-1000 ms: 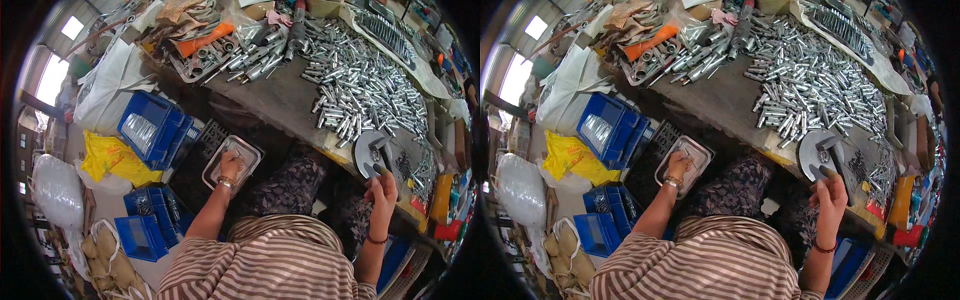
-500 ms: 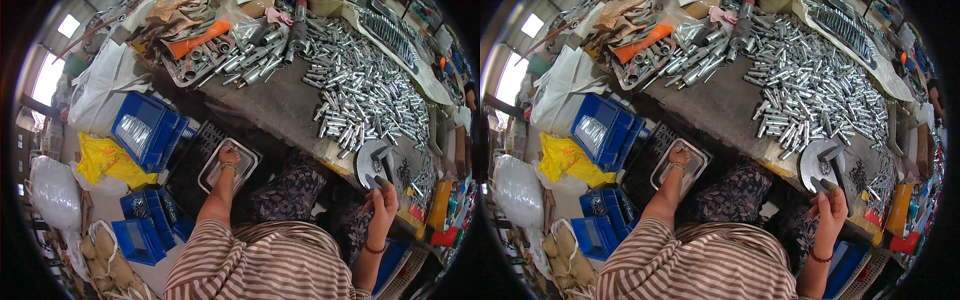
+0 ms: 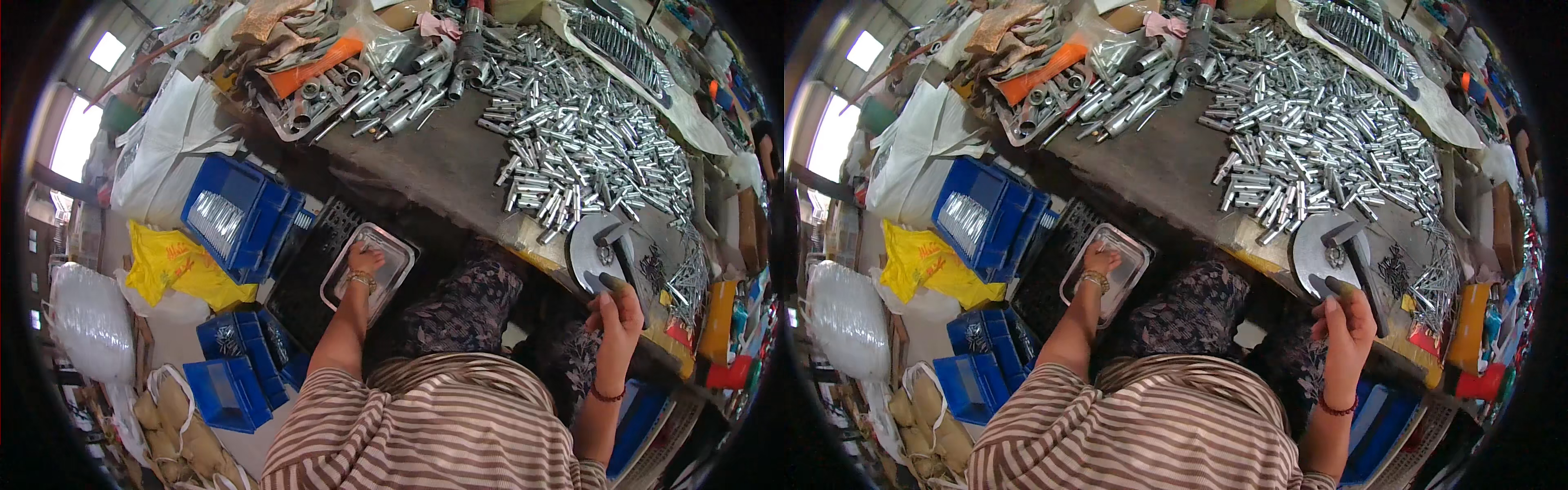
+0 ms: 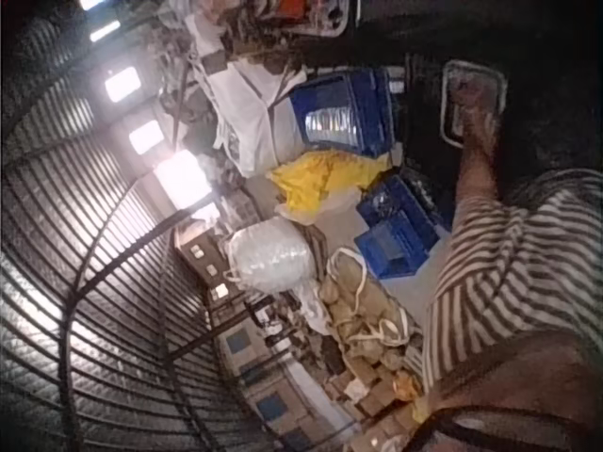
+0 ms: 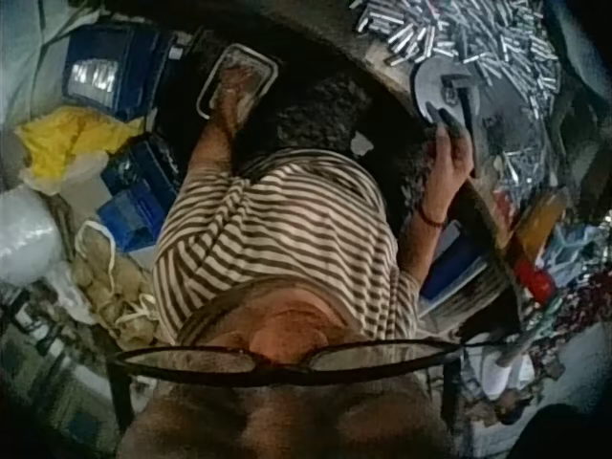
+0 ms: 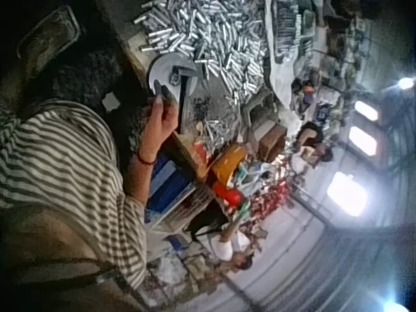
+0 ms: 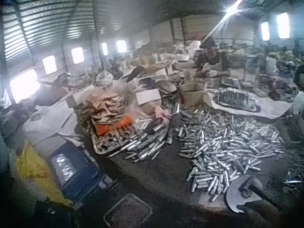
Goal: The person assembles metal fasteners by inserting small pins into metal components, securing them using a hammer on a metal plate, and placing the finished pieces into a metal tray.
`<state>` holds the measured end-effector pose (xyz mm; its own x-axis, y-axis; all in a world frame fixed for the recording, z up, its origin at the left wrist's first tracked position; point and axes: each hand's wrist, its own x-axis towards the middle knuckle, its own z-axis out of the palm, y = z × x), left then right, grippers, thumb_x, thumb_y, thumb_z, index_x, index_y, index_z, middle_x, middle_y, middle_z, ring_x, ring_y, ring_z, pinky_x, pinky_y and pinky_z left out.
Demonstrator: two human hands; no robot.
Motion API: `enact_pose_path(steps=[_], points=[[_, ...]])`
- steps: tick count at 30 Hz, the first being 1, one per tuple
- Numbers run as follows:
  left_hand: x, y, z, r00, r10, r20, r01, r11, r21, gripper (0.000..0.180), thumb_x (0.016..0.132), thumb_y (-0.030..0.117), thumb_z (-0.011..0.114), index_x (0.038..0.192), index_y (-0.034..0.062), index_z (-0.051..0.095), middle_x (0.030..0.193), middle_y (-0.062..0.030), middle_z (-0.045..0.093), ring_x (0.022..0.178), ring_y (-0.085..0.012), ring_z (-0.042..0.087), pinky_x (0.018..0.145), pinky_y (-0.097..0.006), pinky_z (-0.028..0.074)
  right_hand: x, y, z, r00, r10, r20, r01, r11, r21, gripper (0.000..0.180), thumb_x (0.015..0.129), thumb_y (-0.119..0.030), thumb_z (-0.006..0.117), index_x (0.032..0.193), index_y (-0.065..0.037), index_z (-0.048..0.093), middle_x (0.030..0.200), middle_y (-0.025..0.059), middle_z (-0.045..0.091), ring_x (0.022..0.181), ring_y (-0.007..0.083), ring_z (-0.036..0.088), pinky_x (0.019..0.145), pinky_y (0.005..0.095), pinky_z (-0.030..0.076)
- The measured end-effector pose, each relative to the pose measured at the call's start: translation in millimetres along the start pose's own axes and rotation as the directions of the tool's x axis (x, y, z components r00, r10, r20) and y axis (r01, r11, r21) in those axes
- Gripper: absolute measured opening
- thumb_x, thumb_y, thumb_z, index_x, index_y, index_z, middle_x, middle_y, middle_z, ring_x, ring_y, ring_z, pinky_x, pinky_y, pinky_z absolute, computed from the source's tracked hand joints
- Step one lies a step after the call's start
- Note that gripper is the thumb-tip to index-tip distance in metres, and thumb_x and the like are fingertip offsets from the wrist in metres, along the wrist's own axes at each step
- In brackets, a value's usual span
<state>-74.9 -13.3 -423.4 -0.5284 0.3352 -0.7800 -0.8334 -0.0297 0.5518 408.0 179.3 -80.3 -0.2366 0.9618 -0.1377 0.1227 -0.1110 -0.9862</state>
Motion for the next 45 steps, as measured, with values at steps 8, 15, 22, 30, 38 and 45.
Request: enact_pose_path(steps=[8,15,22,30,38,45], points=[[-83.8,17.7,63.4,0.687,0.724,0.069,-0.587,0.495,0.641,0.023,0.104,0.032,0.062,0.104,0.0097,0.067,0.077,-0.0021,0.066,0.058,-0.0097,0.058,0.048,-0.027,0.046,0.8,-4.4,1.8,0.996,0.041,0.078,-0.044,0.998,0.036,0.018,0.103,-0.007,0.065,0.119,0.001,0.068,0.087,0.0056,0.073,0.064,0.0073,0.063,0.058,0.0222,0.05],[-320.0,20.1,247.5,0.216,0.715,0.664,-0.976,0.131,0.176,0.021,0.094,0.018,0.08,0.106,0.0047,0.071,0.088,-0.0018,0.069,0.072,-0.0093,0.062,0.061,-0.026,0.05,-8.9,-7.3,0.5,0.998,0.037,0.05,-0.042,0.995,0.087,0.018,0.102,-0.011,0.069,0.116,0.001,0.069,0.089,0.0034,0.072,0.072,0.0063,0.065,0.061,0.0219,0.053],[-329.3,-5.4,293.6,-0.015,0.31,0.951,-0.893,-0.431,0.126,0.033,0.085,0.004,0.078,0.116,0.0064,0.069,0.097,-0.0077,0.069,0.085,-0.0202,0.067,0.072,-0.034,0.055,-21.8,-11.2,-11.0,0.949,-0.301,0.094,0.311,0.94,-0.137,0.017,0.096,-0.013,0.076,0.104,0.001,0.069,0.085,0.0116,0.067,0.074,0.0142,0.065,0.065,0.0326,0.052],[-360.4,18.2,294.6,0.294,0.285,0.912,-0.949,-0.024,0.313,0.03,0.088,-0.005,0.073,0.117,0.0007,0.069,0.103,-0.0105,0.066,0.082,-0.0155,0.066,0.074,-0.028,0.055,11.1,-25.2,-114.3,0.755,-0.638,-0.149,0.189,0.43,-0.883,0.014,0.082,-0.009,0.076,0.095,-0.009,0.071,0.093,0.0087,0.066,0.088,0.032,0.069,0.073,0.0441,0.056],[-346.2,10.6,307.1,0.108,0.194,0.975,-0.99,-0.068,0.123,0.017,0.087,-0.005,0.074,0.103,-0.0007,0.072,0.1,-0.0076,0.066,0.08,-0.0147,0.065,0.072,-0.028,0.052,52.2,-23.4,-144.9,0.853,-0.519,0.052,0.1,0.066,-0.993,0.01,0.079,-0.007,0.075,0.088,-0.009,0.072,0.096,0.0071,0.066,0.1,0.0283,0.067,0.083,0.0412,0.058],[-376.5,16.1,321.1,-0.001,0.107,0.994,-0.977,-0.214,0.022,0.019,0.086,-0.003,0.072,0.104,0.002,0.072,0.101,-0.0126,0.068,0.089,-0.0281,0.068,0.079,-0.037,0.054,45.6,-33.7,-139.0,0.785,-0.6,0.154,0.274,0.114,-0.955,0.017,0.08,-0.009,0.075,0.094,-0.008,0.066,0.098,0.0078,0.067,0.101,0.0304,0.066,0.086,0.0434,0.055]])
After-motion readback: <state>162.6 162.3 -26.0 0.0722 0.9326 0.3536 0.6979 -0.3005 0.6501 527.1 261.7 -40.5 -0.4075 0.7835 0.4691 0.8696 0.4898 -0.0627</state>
